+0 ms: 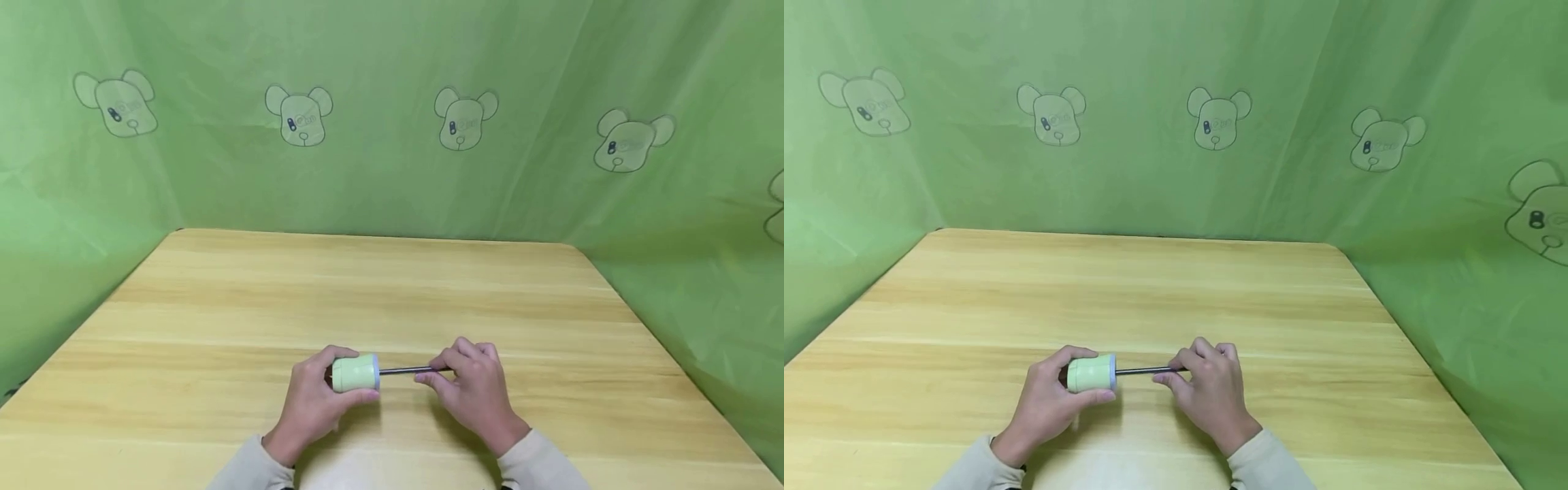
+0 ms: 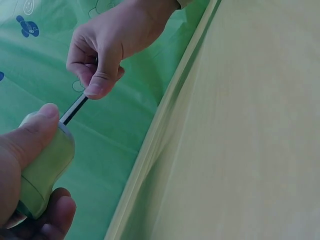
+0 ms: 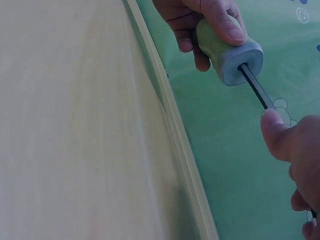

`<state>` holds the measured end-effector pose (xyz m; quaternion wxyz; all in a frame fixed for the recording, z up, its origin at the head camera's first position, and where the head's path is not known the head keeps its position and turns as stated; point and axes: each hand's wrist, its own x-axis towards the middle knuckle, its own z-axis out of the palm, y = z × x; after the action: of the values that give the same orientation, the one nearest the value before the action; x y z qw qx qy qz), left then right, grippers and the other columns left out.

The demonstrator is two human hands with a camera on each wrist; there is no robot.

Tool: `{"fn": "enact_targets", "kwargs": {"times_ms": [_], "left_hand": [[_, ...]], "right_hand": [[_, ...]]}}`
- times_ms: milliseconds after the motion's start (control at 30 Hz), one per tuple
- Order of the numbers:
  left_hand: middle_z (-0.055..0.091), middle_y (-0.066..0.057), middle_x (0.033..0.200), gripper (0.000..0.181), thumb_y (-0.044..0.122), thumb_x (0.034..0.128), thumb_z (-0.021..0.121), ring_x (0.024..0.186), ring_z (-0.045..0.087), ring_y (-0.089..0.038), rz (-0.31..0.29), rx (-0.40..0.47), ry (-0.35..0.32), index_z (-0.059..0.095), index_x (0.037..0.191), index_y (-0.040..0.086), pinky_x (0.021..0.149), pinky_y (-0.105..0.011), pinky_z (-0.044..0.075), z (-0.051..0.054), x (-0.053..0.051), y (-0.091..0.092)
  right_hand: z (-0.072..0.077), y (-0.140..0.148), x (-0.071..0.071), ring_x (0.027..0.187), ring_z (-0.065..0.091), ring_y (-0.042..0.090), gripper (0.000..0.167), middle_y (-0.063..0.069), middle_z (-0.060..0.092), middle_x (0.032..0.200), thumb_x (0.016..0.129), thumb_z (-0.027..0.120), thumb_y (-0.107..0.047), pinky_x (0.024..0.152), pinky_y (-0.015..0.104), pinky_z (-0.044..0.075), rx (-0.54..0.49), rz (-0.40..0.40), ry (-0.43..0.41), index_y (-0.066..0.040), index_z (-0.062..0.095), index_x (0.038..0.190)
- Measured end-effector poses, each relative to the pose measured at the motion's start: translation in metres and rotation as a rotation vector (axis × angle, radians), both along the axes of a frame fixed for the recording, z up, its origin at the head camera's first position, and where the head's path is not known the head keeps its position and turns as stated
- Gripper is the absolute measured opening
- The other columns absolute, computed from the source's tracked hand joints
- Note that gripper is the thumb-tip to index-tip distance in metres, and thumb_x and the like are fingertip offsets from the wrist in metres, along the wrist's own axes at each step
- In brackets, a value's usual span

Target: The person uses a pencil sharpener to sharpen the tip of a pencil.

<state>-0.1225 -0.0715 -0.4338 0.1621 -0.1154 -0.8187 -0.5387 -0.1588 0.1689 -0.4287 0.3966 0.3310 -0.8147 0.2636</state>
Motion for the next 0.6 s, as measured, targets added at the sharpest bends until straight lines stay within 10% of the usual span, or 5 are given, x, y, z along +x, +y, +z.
{"fn": "enact_targets", "kwargs": {"times_ms": [400,600], "left_hand": [[0.062,0.001,0.08,0.054,0.019,0.0552,0.095,0.062,0.056,-0.011,-0.014,0.01,-0.005,0.068,0.101,0.01,0.051,-0.026,0.051,0.0007,-0.0004,-0.002],[0.063,0.0,0.08,0.054,0.02,0.0563,0.094,0.062,0.056,-0.009,-0.017,-0.015,0.014,0.067,0.102,0.007,0.051,-0.025,0.051,0.0005,-0.0004,-0.0019]], "right_hand": [[-0.0002,0.0036,0.0006,0.054,0.03,-0.006,0.019,-0.018,0.049,0.063,0.067,0.085,-0.027,0.05,0.016,0.03,0.074,0.066,-0.104,-0.019,0.068,0.067],[0.0001,0.0019,0.0025,0.056,0.038,-0.001,0.018,-0.014,0.053,0.068,0.068,0.085,-0.027,0.058,0.025,0.035,0.108,-0.031,-0.158,-0.018,0.07,0.07]]}}
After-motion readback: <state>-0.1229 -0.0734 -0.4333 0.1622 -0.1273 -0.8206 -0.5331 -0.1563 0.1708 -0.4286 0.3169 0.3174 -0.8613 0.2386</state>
